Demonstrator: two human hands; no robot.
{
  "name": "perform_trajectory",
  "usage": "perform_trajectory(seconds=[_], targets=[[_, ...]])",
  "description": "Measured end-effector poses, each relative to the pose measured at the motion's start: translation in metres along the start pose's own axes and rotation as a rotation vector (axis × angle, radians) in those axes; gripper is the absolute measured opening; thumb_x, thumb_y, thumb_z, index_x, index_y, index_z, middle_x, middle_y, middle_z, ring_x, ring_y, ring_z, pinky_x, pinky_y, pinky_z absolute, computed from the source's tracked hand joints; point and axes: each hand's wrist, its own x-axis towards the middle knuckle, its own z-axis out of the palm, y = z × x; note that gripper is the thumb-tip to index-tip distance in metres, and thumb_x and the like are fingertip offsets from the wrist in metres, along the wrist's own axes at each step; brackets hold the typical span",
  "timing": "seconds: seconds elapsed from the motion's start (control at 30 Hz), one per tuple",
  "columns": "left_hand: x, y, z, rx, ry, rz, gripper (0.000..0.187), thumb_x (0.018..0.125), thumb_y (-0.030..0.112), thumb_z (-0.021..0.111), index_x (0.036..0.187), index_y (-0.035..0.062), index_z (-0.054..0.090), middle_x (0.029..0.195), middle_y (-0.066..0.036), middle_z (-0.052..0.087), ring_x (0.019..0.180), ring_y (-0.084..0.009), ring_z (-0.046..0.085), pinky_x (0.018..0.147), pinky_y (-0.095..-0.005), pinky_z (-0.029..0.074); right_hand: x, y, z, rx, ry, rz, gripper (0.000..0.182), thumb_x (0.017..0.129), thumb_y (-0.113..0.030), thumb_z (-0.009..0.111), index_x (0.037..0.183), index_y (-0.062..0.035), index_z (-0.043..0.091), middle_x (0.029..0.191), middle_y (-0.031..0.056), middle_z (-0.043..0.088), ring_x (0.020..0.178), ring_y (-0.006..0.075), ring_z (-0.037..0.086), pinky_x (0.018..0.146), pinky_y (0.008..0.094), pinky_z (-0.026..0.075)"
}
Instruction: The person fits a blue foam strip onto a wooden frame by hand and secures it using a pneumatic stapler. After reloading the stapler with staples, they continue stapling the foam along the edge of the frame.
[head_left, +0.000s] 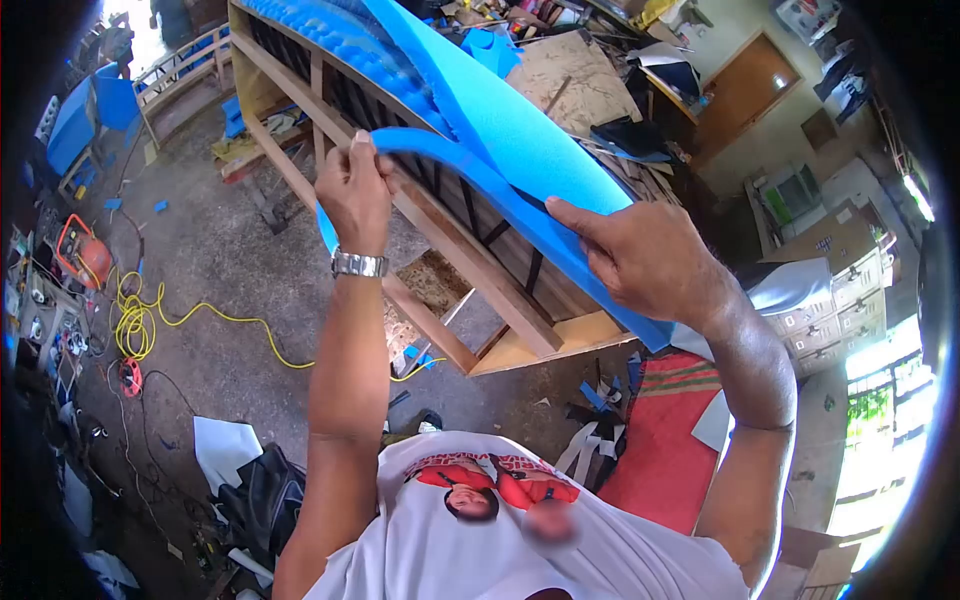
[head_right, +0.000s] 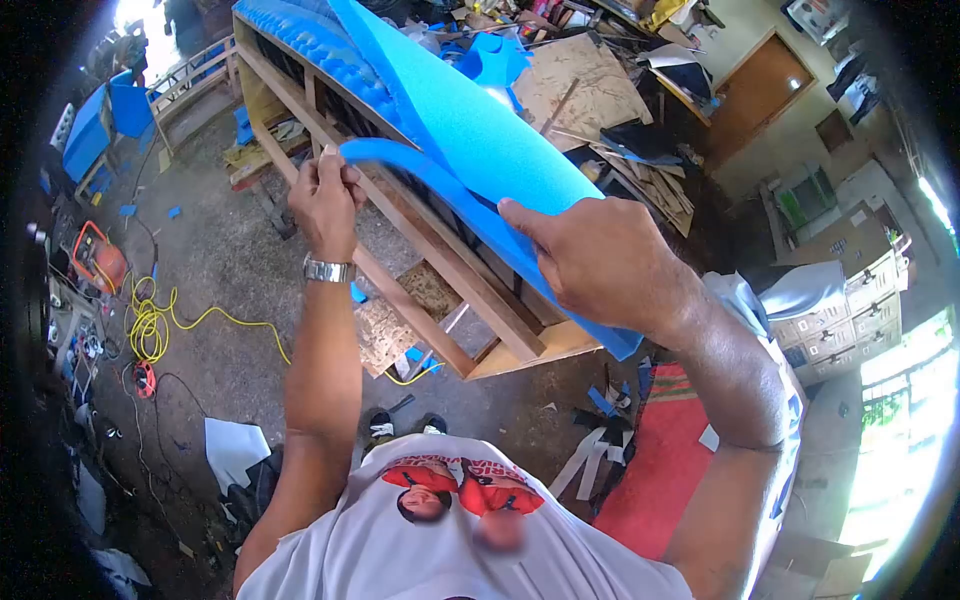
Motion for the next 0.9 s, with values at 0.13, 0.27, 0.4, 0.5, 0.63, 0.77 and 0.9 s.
perform_trajectory(seconds=[0.13, 0.27, 0.4, 0.5, 0.63, 0.77, 0.9], targets=[[-0.051, 0.01, 0.009, 0.11, -0.368, -0.344, 0.04, 0.102, 0.032, 0.064, 0.075, 0.0035, 0.063, 0.063, -0.003, 0.063, 0.048, -0.0104, 0.057, 0.046, -0.0268, 0.046, 0.002, 0.002, 0.008, 0.009, 0.022, -0.022, 0.039, 0.099, -0.023, 0.054, 0.137, -0.0165, 0.063, 0.077, 0.017, 0.071, 0.074, 0.037, 0.072, 0.069, 0.0512, 0.057], [-0.077, 0.006, 0.026, 0.076, -0.482, -0.296, 0.039, 0.103, 0.032, 0.063, 0.077, 0.0029, 0.065, 0.062, -0.004, 0.063, 0.05, -0.0098, 0.058, 0.046, -0.0263, 0.047, 0.005, -0.004, 0.006, 0.074, -0.001, 0.013, 0.042, 0.098, -0.02, 0.058, 0.14, -0.0222, 0.063, 0.083, 0.0218, 0.07, 0.076, 0.0408, 0.07, 0.072, 0.0519, 0.055], [-0.077, 0.004, 0.034, 0.076, -0.415, -0.204, 0.034, 0.104, 0.026, 0.063, 0.078, 0.0034, 0.064, 0.063, -0.003, 0.063, 0.047, -0.0091, 0.054, 0.043, -0.0251, 0.041, 0.016, -0.008, 0.008, 0.025, 0.011, 0.03, 0.039, 0.099, -0.022, 0.058, 0.138, -0.0225, 0.064, 0.084, 0.0219, 0.07, 0.077, 0.0411, 0.07, 0.073, 0.0521, 0.055], [-0.083, 0.004, 0.039, 0.059, -0.361, -0.168, 0.031, 0.104, 0.021, 0.062, 0.078, 0.0033, 0.064, 0.063, -0.002, 0.062, 0.048, -0.0087, 0.054, 0.043, -0.0252, 0.041, 0.026, -0.009, 0.015, 0.026, 0.055, 0.027, 0.039, 0.098, -0.022, 0.058, 0.136, -0.0229, 0.065, 0.084, 0.0215, 0.07, 0.078, 0.0409, 0.07, 0.072, 0.0521, 0.055], [-0.083, -0.001, 0.033, 0.047, -0.336, -0.124, 0.03, 0.103, 0.021, 0.062, 0.078, 0.0033, 0.064, 0.063, -0.002, 0.062, 0.049, -0.0083, 0.055, 0.044, -0.0254, 0.042, 0.005, -0.001, 0.015, 0.038, 0.058, 0.013, 0.04, 0.096, -0.021, 0.06, 0.136, -0.0225, 0.066, 0.083, 0.0207, 0.07, 0.075, 0.0405, 0.069, 0.069, 0.0509, 0.054], [-0.08, 0.001, 0.017, 0.046, -0.311, -0.07, 0.03, 0.101, 0.022, 0.063, 0.079, 0.0025, 0.065, 0.061, -0.002, 0.062, 0.05, -0.0084, 0.057, 0.044, -0.0253, 0.044, -0.048, 0.007, 0.003, 0.027, -0.04, 0.045, 0.042, 0.094, -0.019, 0.063, 0.137, -0.0208, 0.065, 0.078, 0.0184, 0.069, 0.069, 0.0398, 0.067, 0.065, 0.0487, 0.053], [-0.086, 0.01, 0.008, 0.061, -0.266, -0.078, 0.029, 0.101, 0.023, 0.063, 0.077, 0.007, 0.062, 0.061, 0.001, 0.058, 0.048, -0.0071, 0.051, 0.045, -0.0243, 0.039, -0.078, 0.011, 0.002, 0.035, -0.053, 0.068, 0.04, 0.095, -0.021, 0.06, 0.135, -0.0199, 0.066, 0.066, 0.0126, 0.065, 0.063, 0.0337, 0.068, 0.057, 0.0475, 0.052]])
